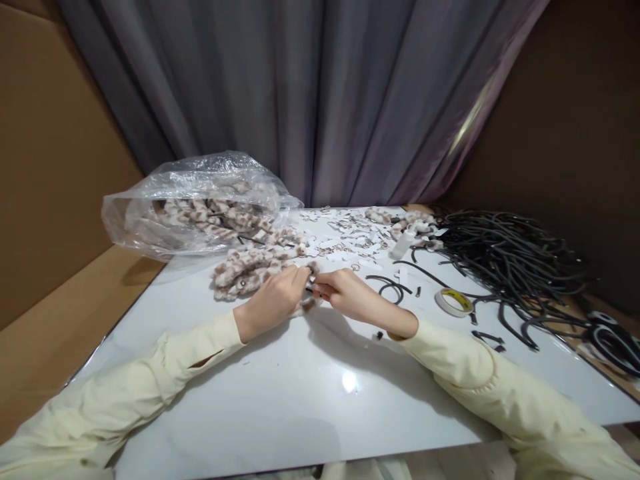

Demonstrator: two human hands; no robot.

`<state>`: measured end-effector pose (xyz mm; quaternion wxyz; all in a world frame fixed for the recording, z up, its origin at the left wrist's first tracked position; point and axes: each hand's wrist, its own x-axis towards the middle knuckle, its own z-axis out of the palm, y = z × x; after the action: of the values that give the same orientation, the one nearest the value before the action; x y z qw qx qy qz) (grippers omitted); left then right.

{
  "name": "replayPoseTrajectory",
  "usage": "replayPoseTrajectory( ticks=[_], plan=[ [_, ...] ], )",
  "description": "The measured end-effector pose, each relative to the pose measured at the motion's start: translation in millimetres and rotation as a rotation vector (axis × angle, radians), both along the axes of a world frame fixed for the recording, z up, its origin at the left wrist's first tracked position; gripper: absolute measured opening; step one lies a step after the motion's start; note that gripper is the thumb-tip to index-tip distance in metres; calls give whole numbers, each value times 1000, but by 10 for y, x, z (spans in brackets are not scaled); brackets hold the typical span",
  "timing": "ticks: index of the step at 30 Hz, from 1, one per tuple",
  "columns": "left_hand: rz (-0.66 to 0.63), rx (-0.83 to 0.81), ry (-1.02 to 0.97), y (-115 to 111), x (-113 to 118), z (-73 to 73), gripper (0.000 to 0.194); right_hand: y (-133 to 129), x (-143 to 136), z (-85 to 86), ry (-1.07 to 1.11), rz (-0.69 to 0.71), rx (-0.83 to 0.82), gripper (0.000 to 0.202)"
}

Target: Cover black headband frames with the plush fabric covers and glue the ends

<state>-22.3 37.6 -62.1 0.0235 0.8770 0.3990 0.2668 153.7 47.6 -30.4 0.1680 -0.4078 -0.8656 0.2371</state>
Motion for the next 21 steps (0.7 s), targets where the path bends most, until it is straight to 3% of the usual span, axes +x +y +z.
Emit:
replayPoseTrajectory(
  ticks=[3,9,13,21],
  plan=[
    [-34,-90,-57,15,-10,60,11,-42,40,-22,-140,52,175,16],
    [-27,-243,-146,13,-18,267,13,-46,115,59,-258,128,475,33],
    [-69,-290,-100,-14,4,321,14,66,160,94,-283,142,480,29],
    [-108,-380,-137,-35,30,317,10,247,202,-61,-36,222,376,38]
  ],
)
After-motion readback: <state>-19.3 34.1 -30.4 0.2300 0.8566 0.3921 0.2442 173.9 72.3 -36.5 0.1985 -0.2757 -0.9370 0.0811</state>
